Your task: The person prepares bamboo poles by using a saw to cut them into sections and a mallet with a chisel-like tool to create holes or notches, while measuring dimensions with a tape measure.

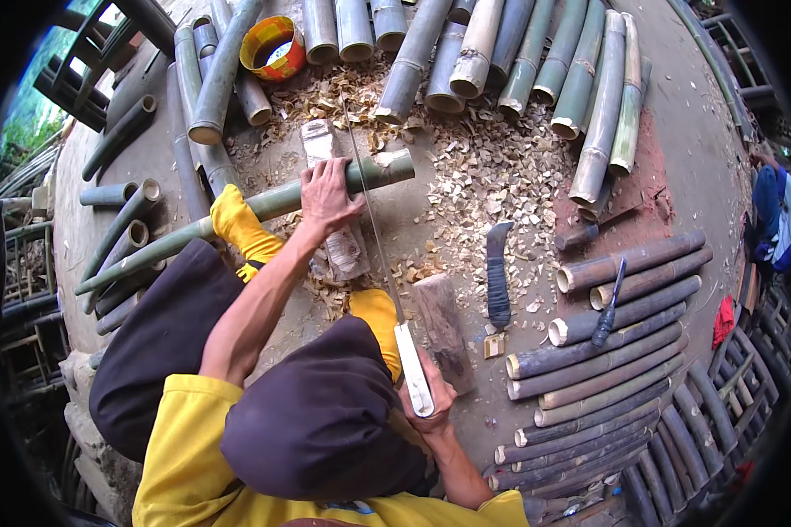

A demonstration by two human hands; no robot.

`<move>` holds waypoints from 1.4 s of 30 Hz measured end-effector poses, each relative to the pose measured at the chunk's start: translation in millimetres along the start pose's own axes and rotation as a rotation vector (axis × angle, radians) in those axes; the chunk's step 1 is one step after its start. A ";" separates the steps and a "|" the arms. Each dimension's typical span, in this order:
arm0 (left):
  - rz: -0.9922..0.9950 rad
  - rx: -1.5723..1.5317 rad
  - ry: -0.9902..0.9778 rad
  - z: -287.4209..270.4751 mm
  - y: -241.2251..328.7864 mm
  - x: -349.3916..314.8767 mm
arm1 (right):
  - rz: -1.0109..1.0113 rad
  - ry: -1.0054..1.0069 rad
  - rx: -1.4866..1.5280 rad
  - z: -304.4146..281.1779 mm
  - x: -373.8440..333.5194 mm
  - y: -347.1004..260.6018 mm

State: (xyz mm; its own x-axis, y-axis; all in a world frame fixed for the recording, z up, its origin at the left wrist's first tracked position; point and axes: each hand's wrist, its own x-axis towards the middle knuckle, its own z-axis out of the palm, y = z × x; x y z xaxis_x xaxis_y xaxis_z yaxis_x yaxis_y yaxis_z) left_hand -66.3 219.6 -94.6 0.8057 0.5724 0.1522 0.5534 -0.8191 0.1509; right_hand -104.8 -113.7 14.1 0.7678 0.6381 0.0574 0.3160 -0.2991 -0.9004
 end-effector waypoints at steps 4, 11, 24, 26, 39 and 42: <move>-0.118 -0.200 -0.239 -10.1 -19.6 16.1 | 0.059 -0.011 0.019 4.0 -1.3 -5.9; -0.083 -0.093 -0.182 -7.1 -13.1 13.3 | 0.088 -0.043 -0.065 -24.8 -32.5 -21.8; -0.028 -0.070 -0.276 -12.3 -22.0 12.5 | 0.184 0.001 -0.064 -16.9 -28.4 -29.1; 0.054 -0.071 -0.258 -13.8 -16.2 14.4 | 0.049 -0.032 -0.139 -10.3 -12.9 -10.5; 0.019 -0.002 -0.398 -3.8 -16.0 25.8 | 0.076 0.001 -0.137 4.4 -8.6 -2.9; 0.008 -0.020 -0.319 2.3 -9.5 28.2 | 0.096 0.025 0.066 61.1 91.8 20.5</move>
State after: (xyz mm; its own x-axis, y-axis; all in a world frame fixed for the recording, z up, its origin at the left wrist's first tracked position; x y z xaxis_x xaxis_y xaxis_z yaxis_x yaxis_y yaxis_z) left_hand -48.3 243.5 -94.0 0.8373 0.5230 -0.1597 0.5452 -0.8207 0.1710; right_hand -61.9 -17.9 -25.5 0.8067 0.5905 -0.0209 0.2033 -0.3106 -0.9285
